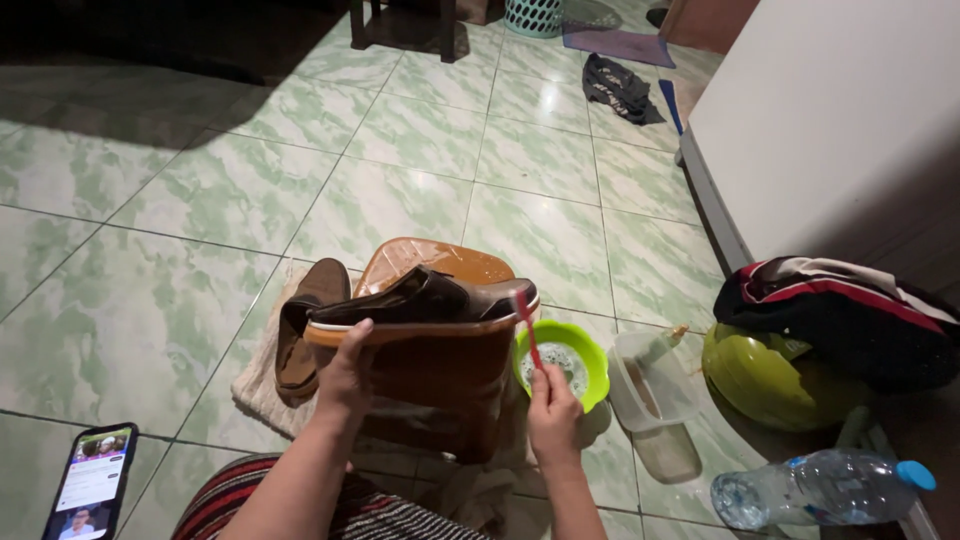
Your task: A person is cleaning a brown shoe by scrubbing it with a toothbrush and soapy water while sitting on a low stool.
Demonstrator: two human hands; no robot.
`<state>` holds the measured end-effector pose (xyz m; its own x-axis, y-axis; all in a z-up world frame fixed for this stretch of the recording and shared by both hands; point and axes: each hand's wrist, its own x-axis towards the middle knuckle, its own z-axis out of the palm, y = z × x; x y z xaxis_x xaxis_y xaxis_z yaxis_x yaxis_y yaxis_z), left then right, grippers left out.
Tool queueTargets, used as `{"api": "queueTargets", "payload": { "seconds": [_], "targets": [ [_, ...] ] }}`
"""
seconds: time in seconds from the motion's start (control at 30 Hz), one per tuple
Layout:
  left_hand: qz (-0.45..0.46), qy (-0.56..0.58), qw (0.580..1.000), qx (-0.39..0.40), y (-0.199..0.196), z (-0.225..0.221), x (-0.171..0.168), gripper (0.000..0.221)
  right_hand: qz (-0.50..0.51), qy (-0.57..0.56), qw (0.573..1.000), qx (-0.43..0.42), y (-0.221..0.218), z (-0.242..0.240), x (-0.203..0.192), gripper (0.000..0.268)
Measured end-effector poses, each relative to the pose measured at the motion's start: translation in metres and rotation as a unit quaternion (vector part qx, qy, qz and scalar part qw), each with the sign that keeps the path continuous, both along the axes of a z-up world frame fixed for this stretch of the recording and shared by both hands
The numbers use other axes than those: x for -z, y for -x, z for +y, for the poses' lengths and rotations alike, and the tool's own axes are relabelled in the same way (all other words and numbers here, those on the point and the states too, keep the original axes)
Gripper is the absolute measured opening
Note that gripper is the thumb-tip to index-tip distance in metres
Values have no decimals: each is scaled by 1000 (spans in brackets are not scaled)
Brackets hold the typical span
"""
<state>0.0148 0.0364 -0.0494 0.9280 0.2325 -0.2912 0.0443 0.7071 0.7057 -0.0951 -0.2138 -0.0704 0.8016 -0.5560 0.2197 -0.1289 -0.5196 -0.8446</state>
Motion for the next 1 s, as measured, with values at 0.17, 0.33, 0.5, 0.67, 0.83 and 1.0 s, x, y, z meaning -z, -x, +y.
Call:
{"api": "queueTargets", "payload": {
  "seconds": [0.17, 0.33, 0.5, 0.67, 0.83, 1.0],
  "targets": [
    [80, -67, 984, 144, 10, 11, -29, 31, 136, -34, 990, 33, -20, -37, 22, 29],
    [-59, 8, 982, 178, -17, 30, 13, 29, 13, -15, 999, -29, -9, -38, 19, 27],
    [-217, -16, 962, 166, -23, 41, 25, 35, 168, -53, 984, -24, -10, -42, 13, 34],
    [-263, 14, 951, 162, -24, 43, 15, 85, 64, -49, 994, -72, 2, -25, -7, 28],
    [-271, 55, 950, 149, -28, 42, 18, 108, 89, -19, 996, -22, -3, -59, 28, 35],
    [-265, 89, 946, 163, -23, 45, 9, 105, 76, -13, 996, -51, 2, -34, 4, 26]
  ]
}}
